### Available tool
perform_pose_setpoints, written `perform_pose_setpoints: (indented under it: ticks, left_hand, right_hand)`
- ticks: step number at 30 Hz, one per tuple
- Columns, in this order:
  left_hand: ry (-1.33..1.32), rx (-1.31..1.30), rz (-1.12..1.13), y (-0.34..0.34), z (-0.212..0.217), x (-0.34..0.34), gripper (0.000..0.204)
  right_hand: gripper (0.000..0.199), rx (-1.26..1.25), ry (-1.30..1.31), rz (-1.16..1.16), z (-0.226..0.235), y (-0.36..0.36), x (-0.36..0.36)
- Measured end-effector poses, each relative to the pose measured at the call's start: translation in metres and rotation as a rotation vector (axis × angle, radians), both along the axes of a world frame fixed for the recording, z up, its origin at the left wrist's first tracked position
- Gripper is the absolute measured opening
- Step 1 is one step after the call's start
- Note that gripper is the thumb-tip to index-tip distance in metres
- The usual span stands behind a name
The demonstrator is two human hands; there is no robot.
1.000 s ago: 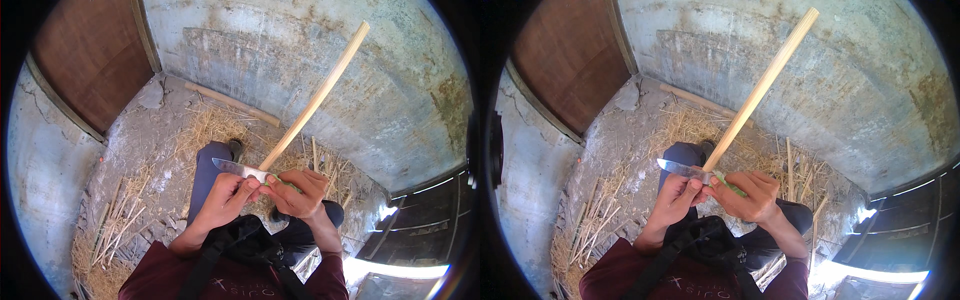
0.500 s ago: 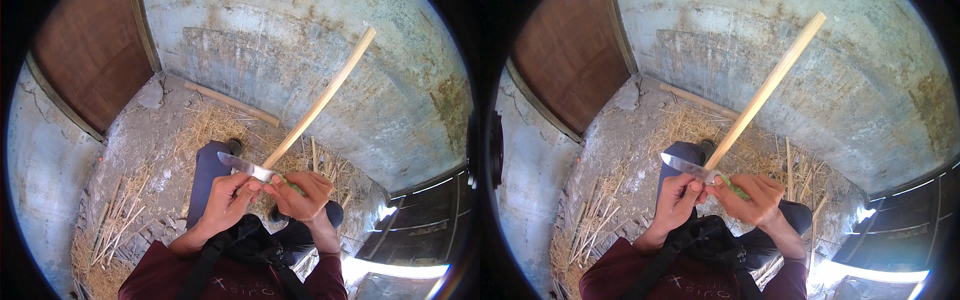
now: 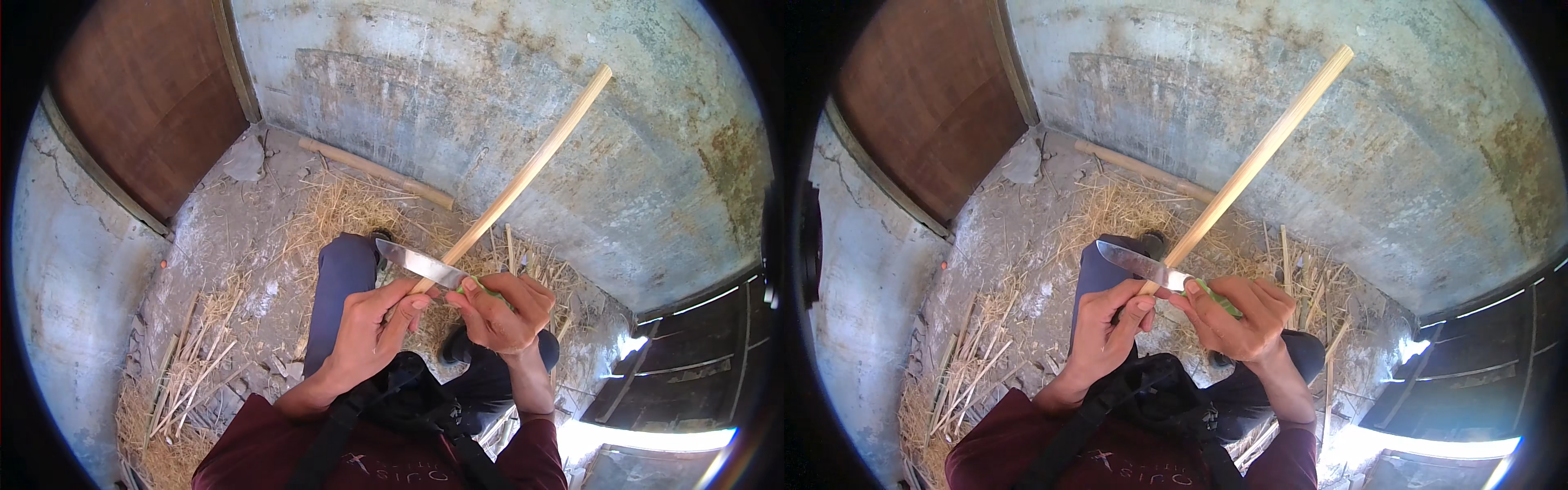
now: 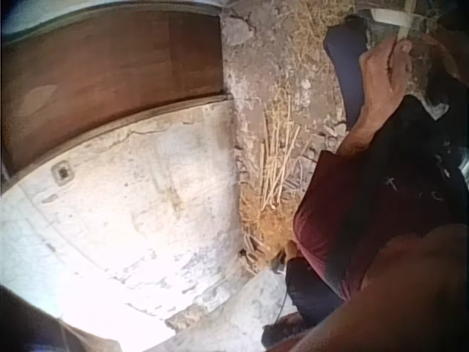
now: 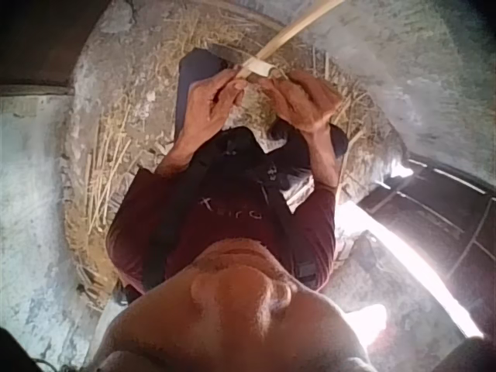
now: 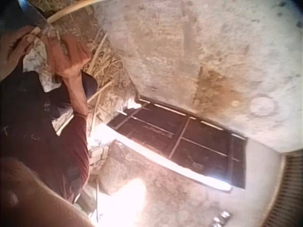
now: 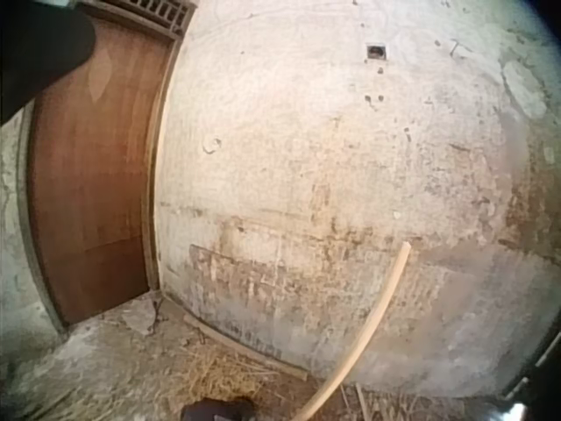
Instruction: The person whittles a long wooden rod using a knife, removing thin strips of wood from the surface.
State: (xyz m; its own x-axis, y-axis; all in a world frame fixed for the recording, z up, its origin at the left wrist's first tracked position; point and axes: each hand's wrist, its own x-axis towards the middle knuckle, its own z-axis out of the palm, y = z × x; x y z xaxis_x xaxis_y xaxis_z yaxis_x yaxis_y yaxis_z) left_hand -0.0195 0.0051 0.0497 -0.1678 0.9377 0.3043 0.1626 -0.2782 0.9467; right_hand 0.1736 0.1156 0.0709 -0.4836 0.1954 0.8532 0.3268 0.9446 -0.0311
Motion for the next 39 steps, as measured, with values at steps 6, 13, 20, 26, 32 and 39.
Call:
perform_pose_setpoints:
  ticks: [6, 13, 20, 26, 32, 39]
  left_hand:
    - [0.028, -0.008, 0.04, -0.001, 0.0, 0.002, 0.02]
    - [0.031, 0.011, 0.053, -0.005, -0.006, 0.002, 0.023]
    - [0.051, -0.021, 0.042, -0.006, -0.007, -0.001, 0.019]
    - [0.059, -0.016, 0.074, -0.008, -0.008, 0.001, 0.022]
    - [0.067, -0.025, 0.095, -0.01, -0.02, -0.003, 0.021]
    - [0.116, -0.051, 0.09, -0.017, -0.024, -0.009, 0.017]
  right_hand:
    - [0.031, -0.005, 0.037, -0.029, 0.001, 0.007, 0.005]
    - [0.031, 0.015, 0.04, -0.028, 0.001, 0.011, 0.009]
    - [0.029, 0.023, 0.051, -0.039, 0.003, 0.016, 0.013]
    - [0.027, 0.009, 0.062, -0.052, -0.001, 0.023, 0.016]
    - [0.026, -0.042, 0.032, -0.024, 0.001, 0.029, 0.019]
    - [0.025, 0.019, 0.045, -0.042, -0.006, 0.035, 0.02]
